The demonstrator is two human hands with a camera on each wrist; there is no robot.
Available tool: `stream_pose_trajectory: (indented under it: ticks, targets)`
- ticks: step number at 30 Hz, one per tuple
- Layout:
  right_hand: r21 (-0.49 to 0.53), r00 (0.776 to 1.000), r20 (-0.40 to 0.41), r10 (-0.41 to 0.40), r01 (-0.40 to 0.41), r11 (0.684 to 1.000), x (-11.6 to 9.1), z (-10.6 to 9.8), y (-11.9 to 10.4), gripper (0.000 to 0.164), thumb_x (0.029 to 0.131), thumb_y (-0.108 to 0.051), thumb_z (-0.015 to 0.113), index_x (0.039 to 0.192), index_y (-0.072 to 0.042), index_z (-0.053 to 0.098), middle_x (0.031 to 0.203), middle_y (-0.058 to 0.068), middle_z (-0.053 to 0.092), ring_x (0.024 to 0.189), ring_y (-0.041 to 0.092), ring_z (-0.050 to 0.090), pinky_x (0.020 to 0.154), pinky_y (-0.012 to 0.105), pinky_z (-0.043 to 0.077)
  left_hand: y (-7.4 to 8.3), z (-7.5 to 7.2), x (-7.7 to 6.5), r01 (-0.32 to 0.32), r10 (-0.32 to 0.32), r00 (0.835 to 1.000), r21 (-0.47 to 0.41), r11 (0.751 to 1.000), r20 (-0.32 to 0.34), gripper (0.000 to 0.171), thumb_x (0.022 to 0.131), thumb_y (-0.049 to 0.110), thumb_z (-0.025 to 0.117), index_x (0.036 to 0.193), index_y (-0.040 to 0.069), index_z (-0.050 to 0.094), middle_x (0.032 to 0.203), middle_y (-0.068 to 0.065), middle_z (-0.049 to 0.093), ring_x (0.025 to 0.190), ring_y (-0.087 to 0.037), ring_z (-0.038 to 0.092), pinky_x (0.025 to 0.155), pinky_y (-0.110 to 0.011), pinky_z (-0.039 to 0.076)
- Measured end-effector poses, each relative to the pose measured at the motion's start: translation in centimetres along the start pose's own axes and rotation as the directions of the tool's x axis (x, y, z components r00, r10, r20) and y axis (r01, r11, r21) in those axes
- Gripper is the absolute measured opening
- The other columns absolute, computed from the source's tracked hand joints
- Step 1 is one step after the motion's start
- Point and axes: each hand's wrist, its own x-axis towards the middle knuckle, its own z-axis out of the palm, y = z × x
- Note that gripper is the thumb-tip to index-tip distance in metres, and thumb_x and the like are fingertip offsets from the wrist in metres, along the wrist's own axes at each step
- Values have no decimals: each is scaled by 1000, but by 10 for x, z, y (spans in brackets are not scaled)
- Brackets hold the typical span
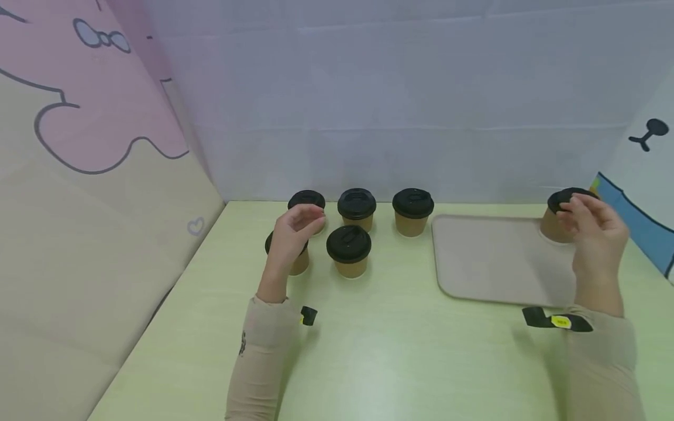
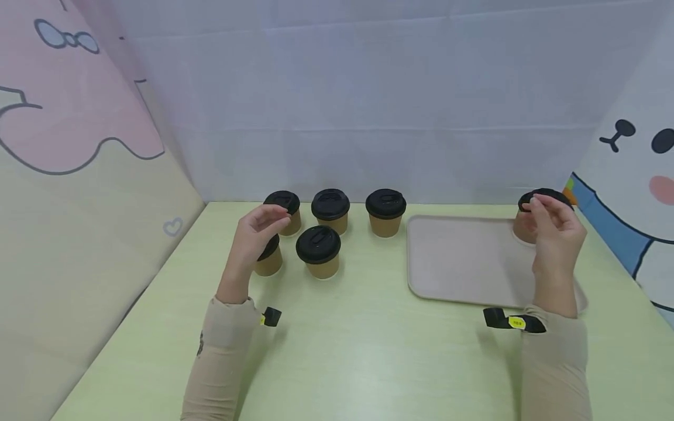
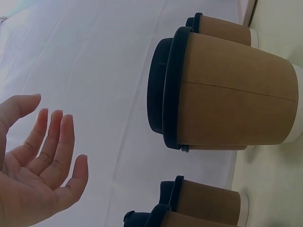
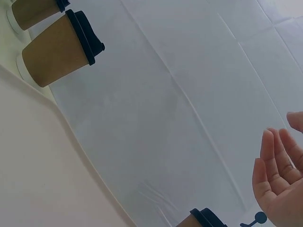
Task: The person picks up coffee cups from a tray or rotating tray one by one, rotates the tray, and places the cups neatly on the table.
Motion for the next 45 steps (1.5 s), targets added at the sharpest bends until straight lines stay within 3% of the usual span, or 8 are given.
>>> stream_pose_trajectory:
  ticks: [5,10,24,27,31,33,38,45]
  targets:
    - [-34,996,-78,-42,40,999,5,-7,-3,38,77,-11,74,112,-8,60,88,2,61,65,10,62,55,15,49,2,2,-2,-26,26,1000,55,998,9,19,85,15,66,101,5,63,101,-9,65,92,-11,62,84,-25,49]
    - [-83,990,-136,-48,36,996,9,-13,-9,52,77,-15,74,123,-16,51,96,-1,53,76,8,58,53,14,46,7,4,-8,-115,108,993,147,982,54,22,84,19,68,102,7,64,100,-8,66,90,-15,63,83,-31,48]
    - [-322,987,-143,-69,20,946,25,-14,-21,34,82,-21,69,115,-17,61,101,-12,54,88,0,50,63,6,41,13,8,-18,-177,137,977,267,947,163,22,84,25,68,103,15,64,101,-2,67,95,-14,62,88,-38,46]
    - [-479,991,-123,-47,-18,877,31,-17,-23,35,84,-24,67,118,-23,60,102,-19,54,93,-4,47,77,9,39,14,7,-19,-194,152,974,274,942,166,21,84,25,67,103,15,64,101,-3,67,94,-13,63,87,-37,45]
    - [-744,998,-66,9,-55,666,38,-24,-20,56,85,-40,61,136,-37,40,134,-19,43,125,3,38,105,24,30,15,7,-18,-215,172,970,274,937,173,21,84,23,68,103,14,64,100,-4,68,94,-14,63,88,-37,46]
    - [-803,999,-38,35,-52,594,41,-27,-17,65,84,-46,59,141,-40,27,148,-15,27,138,11,26,112,34,24,16,7,-18,-217,174,969,268,939,177,22,84,23,68,103,14,64,100,-4,68,94,-14,63,88,-38,46]
    - [-829,999,0,40,-22,558,49,-30,-11,79,83,-49,60,145,-39,12,156,-6,7,143,23,10,114,44,17,18,8,-17,-208,162,969,260,943,185,22,83,22,69,102,13,64,100,-5,68,95,-16,62,89,-40,46]
    - [-890,998,62,22,46,455,61,-31,-7,94,80,-54,60,149,-27,3,157,7,0,144,29,1,114,51,11,18,9,-16,-210,165,968,250,945,187,22,83,20,70,103,12,64,100,-5,67,95,-16,62,86,-38,47]
